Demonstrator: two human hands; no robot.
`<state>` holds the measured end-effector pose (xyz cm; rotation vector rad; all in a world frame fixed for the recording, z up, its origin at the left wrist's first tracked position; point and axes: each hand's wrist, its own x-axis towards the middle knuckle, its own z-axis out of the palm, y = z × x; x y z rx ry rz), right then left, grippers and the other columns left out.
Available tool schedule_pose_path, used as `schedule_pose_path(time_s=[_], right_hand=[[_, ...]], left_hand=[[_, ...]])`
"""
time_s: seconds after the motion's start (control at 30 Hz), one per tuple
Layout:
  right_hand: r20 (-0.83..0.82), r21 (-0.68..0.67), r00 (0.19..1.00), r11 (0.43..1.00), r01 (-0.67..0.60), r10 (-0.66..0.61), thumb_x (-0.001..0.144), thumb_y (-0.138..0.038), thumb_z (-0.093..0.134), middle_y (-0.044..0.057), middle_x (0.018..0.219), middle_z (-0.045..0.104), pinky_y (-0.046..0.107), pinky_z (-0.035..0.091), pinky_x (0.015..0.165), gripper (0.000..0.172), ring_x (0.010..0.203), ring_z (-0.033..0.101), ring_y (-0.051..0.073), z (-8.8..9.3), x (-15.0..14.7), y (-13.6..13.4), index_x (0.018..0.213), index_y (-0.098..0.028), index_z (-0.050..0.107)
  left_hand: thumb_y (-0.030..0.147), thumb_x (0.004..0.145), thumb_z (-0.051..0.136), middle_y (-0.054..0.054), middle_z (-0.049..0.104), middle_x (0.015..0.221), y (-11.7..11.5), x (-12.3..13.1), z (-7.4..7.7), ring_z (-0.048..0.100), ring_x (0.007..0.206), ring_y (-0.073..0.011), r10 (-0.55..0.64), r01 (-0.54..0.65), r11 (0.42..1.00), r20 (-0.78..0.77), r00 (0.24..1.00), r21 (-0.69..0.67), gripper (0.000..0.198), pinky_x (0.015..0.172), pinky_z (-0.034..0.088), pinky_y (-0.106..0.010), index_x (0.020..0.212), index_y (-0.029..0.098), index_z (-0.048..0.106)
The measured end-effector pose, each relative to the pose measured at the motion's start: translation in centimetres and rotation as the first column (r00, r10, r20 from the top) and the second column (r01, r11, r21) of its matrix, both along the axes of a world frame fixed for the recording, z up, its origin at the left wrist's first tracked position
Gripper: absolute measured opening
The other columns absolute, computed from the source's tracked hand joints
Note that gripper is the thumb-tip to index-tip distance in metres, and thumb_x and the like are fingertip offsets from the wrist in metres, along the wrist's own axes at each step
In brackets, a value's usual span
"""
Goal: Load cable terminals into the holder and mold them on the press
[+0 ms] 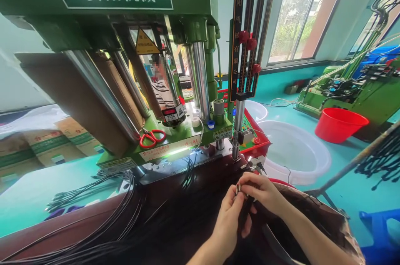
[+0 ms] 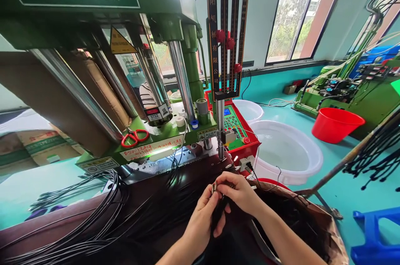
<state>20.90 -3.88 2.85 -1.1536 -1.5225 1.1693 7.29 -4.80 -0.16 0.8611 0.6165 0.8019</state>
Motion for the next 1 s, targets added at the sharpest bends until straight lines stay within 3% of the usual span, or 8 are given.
schedule_pose_path(time_s=[0.1,0.23,0.37,0.43,0.57,0.67,0.87,1.0], right_hand=[[-0.127,-0.074,0.989,0.994,-0.086,0.076,0.081,-0.033,0.055,-0.003,0.062,0.050,0.019,0.039,0.038,0.016,0.052,0.050,0.011,-0.5,-0.3,0.5,0.079,-0.018,0.060],[-0.067,0.054,0.997,0.998,-0.025,0.028,0.081,-0.028,0.057,-0.001,0.071,0.054,0.025,0.046,0.060,0.013,0.065,0.054,0.012,-1.2,-0.5,0.8,0.079,-0.018,0.064],[0.032,0.170,0.974,0.962,0.215,-0.223,0.081,-0.028,0.057,0.005,0.106,0.054,0.032,0.041,0.087,0.015,0.100,0.052,0.020,-1.9,-0.8,0.0,0.093,-0.023,0.065],[0.060,0.214,0.955,0.938,0.271,-0.290,0.082,-0.029,0.057,0.005,0.112,0.051,0.034,0.037,0.093,0.014,0.108,0.048,0.022,-2.1,-1.2,-0.6,0.093,-0.026,0.065],[0.094,0.282,0.931,0.906,0.314,-0.352,0.079,-0.029,0.061,0.003,0.098,0.052,0.031,0.039,0.088,0.005,0.101,0.049,0.020,-2.1,-1.7,-1.4,0.081,-0.026,0.065],[0.095,0.241,0.932,0.916,0.320,-0.350,0.078,-0.027,0.063,0.001,0.090,0.052,0.028,0.041,0.080,0.004,0.090,0.052,0.017,-1.8,-1.3,-1.8,0.076,-0.024,0.064],[0.096,0.203,0.938,0.929,0.310,-0.334,0.074,-0.024,0.064,0.000,0.073,0.053,0.027,0.040,0.064,0.011,0.069,0.052,0.015,-0.9,-0.1,-2.7,0.064,-0.020,0.062],[0.196,0.317,0.847,0.849,0.422,-0.494,0.077,-0.018,0.057,0.001,0.067,0.053,0.028,0.039,0.060,0.019,0.065,0.051,0.016,-0.8,-1.2,-3.2,0.058,-0.019,0.056]], left_hand=[[0.046,0.084,0.044,0.001,0.057,0.070,0.1,-0.3,0.0,0.044,0.037,-0.0047,-0.007,0.019,0.992,0.095,0.995,-0.127,0.028,0.027,0.025,-0.013,0.087,0.019,0.042],[0.039,0.076,0.058,0.004,0.047,0.067,0.8,-0.8,-0.2,0.047,0.048,-0.0066,0.056,-0.032,0.980,0.120,0.991,-0.194,0.025,0.030,0.029,-0.014,0.084,0.019,0.047],[0.031,0.075,0.062,0.004,0.041,0.066,1.1,-1.0,-0.7,0.043,0.054,-0.0061,0.170,-0.169,0.985,0.022,0.985,-0.040,0.018,0.036,0.033,-0.014,0.077,0.017,0.051],[0.032,0.076,0.061,0.003,0.038,0.071,1.1,-1.0,-1.0,0.040,0.053,-0.0047,0.229,-0.226,0.971,-0.043,0.972,0.074,0.019,0.036,0.032,-0.014,0.072,0.016,0.052],[0.038,0.076,0.058,0.001,0.035,0.086,1.0,-0.9,-1.6,0.036,0.045,0.0006,0.286,-0.246,0.940,-0.157,0.945,0.237,0.026,0.033,0.029,-0.016,0.066,0.015,0.053],[0.039,0.076,0.058,0.001,0.036,0.088,1.0,-0.9,-1.8,0.034,0.042,0.0013,0.300,-0.219,0.917,-0.216,0.929,0.332,0.024,0.033,0.029,-0.018,0.068,0.016,0.055],[0.028,0.076,0.059,-0.001,0.041,0.083,0.8,-0.8,-1.2,0.048,0.068,-0.0110,0.407,-0.185,0.797,-0.285,0.868,0.575,0.015,0.059,0.042,-0.023,0.065,0.018,0.059],[0.027,0.080,0.054,-0.002,0.041,0.082,0.6,-0.6,-0.7,0.047,0.072,-0.0134,0.423,-0.143,0.769,-0.329,0.844,0.623,0.017,0.065,0.041,-0.024,0.066,0.018,0.059]])
